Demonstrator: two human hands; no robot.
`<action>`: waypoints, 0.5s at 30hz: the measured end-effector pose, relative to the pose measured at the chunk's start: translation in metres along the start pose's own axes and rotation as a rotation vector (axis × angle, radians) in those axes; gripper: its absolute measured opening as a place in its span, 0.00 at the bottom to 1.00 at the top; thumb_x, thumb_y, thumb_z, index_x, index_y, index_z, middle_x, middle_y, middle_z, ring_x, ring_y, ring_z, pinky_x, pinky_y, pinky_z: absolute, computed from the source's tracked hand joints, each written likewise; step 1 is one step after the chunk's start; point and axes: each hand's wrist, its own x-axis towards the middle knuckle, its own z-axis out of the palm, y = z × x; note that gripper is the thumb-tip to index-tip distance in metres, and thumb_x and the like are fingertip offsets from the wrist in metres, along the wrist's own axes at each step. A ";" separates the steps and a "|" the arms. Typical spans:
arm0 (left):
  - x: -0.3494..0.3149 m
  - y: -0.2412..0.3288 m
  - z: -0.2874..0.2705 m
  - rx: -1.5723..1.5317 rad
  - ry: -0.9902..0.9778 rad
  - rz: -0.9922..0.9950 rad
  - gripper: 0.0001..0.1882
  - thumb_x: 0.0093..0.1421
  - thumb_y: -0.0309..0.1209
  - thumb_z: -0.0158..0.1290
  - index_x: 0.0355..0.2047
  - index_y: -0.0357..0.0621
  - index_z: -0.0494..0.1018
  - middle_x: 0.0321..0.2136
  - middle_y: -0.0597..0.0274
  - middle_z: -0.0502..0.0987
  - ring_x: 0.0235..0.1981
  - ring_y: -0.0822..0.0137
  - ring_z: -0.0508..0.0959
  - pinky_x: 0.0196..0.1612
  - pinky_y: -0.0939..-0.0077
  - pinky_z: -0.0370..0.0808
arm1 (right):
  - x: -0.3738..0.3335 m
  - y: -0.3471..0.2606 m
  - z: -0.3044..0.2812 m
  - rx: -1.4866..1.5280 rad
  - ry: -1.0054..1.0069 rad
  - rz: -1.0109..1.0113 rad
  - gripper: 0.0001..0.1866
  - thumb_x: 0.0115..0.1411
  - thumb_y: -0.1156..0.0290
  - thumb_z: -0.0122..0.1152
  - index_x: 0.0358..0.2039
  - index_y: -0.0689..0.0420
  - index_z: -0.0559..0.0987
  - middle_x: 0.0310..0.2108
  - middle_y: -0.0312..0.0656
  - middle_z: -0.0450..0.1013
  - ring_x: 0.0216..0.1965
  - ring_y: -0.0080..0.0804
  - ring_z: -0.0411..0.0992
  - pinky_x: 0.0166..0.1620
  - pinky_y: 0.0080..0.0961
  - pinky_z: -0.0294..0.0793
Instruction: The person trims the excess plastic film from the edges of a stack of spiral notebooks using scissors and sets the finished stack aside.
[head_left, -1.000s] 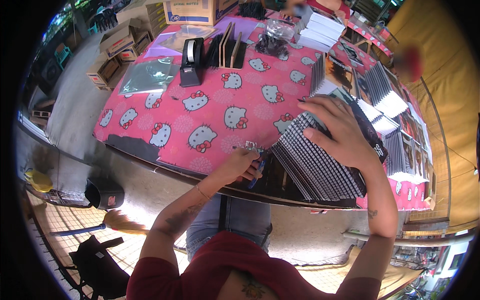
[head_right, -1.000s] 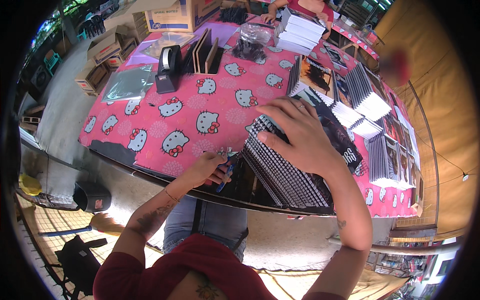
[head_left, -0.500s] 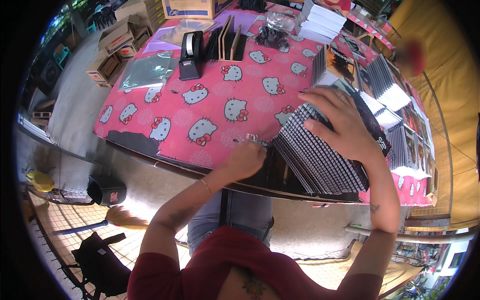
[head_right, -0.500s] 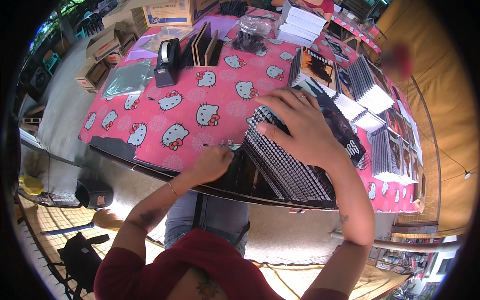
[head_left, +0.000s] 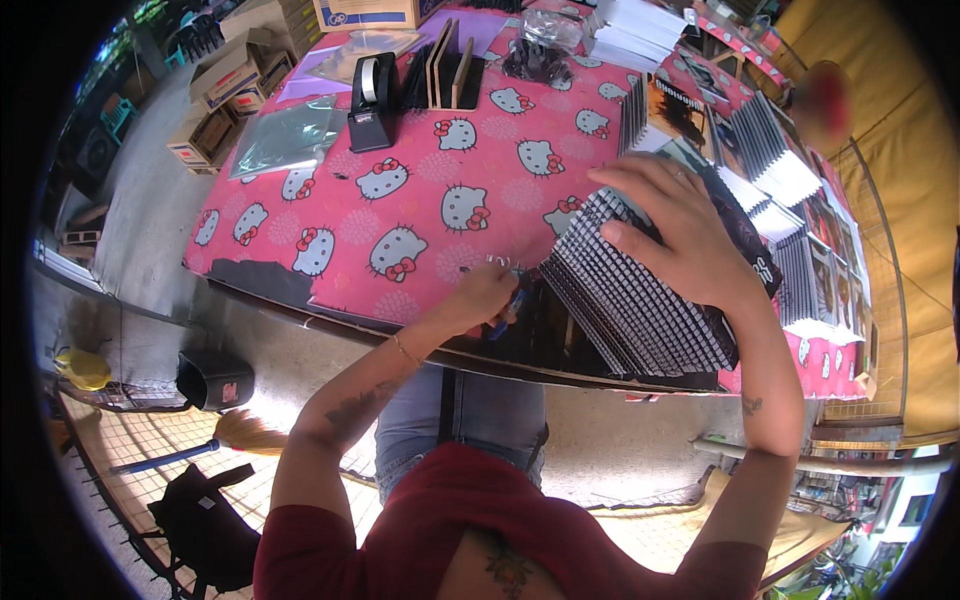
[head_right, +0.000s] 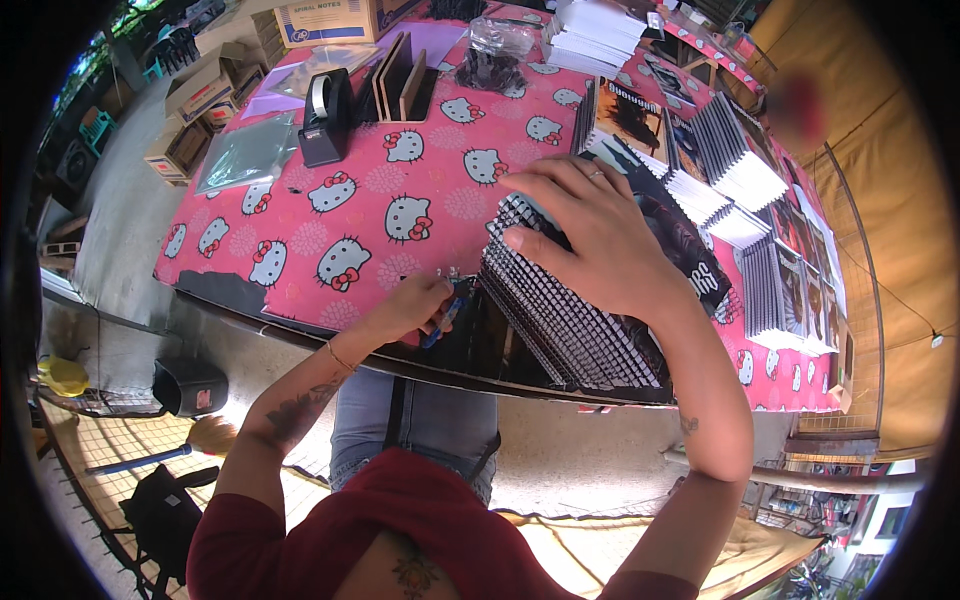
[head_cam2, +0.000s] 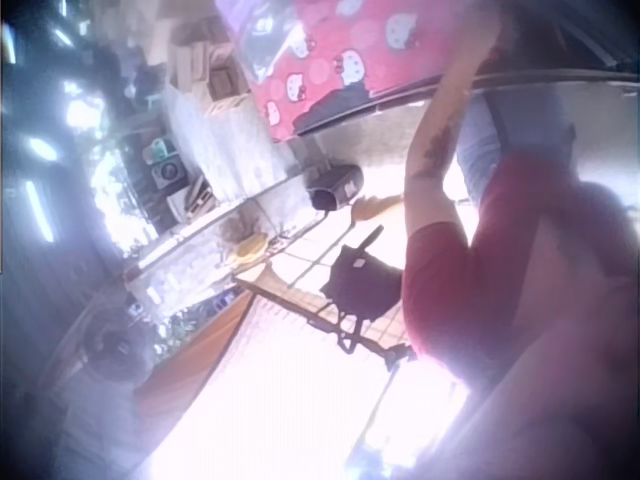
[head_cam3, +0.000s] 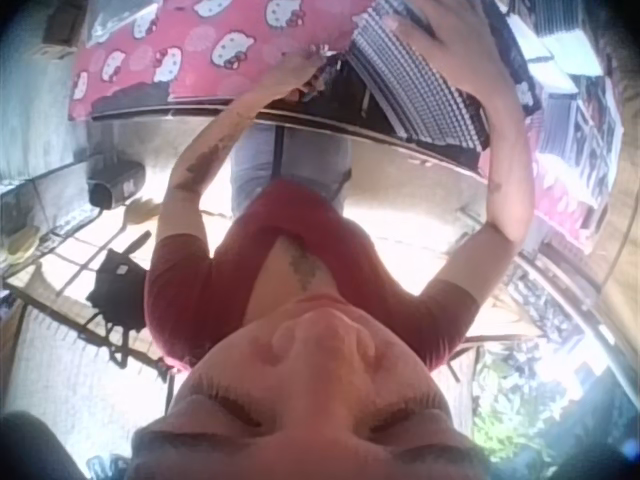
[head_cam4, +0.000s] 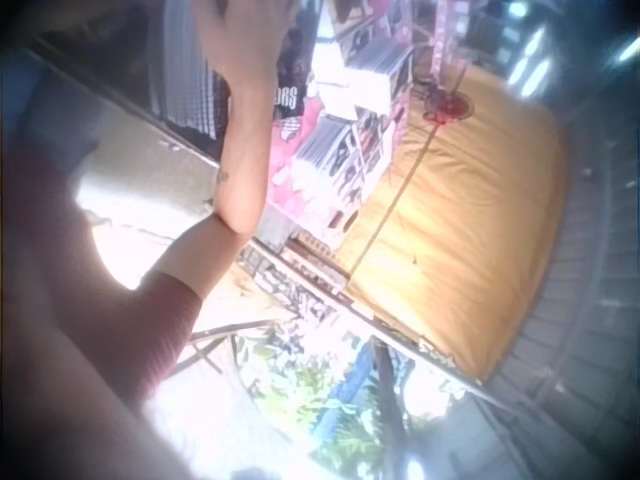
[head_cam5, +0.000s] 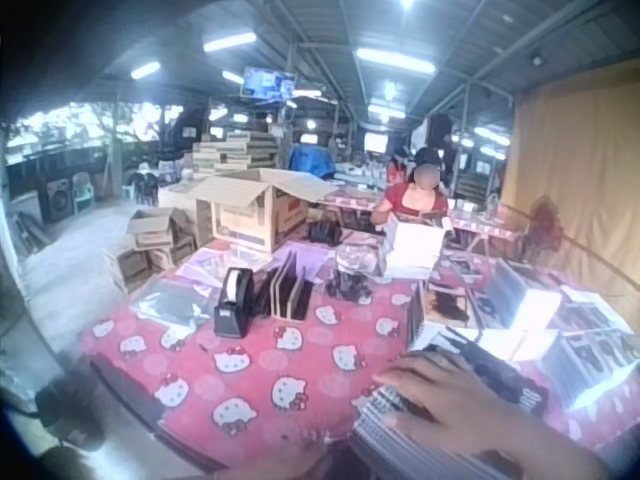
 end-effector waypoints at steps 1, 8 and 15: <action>0.000 0.000 -0.001 0.264 -0.006 0.096 0.17 0.65 0.36 0.43 0.38 0.31 0.71 0.30 0.48 0.76 0.29 0.53 0.81 0.29 0.62 0.78 | 0.000 -0.001 0.000 -0.001 0.002 -0.003 0.24 0.63 0.50 0.53 0.54 0.51 0.73 0.50 0.43 0.69 0.55 0.43 0.65 0.63 0.43 0.53; -0.024 0.026 0.019 0.819 0.357 0.277 0.14 0.61 0.35 0.48 0.39 0.37 0.75 0.37 0.42 0.76 0.39 0.47 0.78 0.41 0.54 0.76 | -0.002 0.003 -0.003 0.075 0.041 -0.018 0.24 0.63 0.52 0.53 0.56 0.52 0.71 0.52 0.42 0.68 0.54 0.42 0.66 0.61 0.40 0.57; -0.032 -0.022 -0.066 0.835 0.662 0.083 0.16 0.57 0.33 0.52 0.45 0.43 0.75 0.46 0.38 0.71 0.45 0.40 0.72 0.44 0.48 0.73 | -0.082 0.094 -0.088 0.635 0.740 0.463 0.33 0.69 0.44 0.37 0.58 0.61 0.68 0.58 0.45 0.67 0.60 0.34 0.64 0.65 0.35 0.55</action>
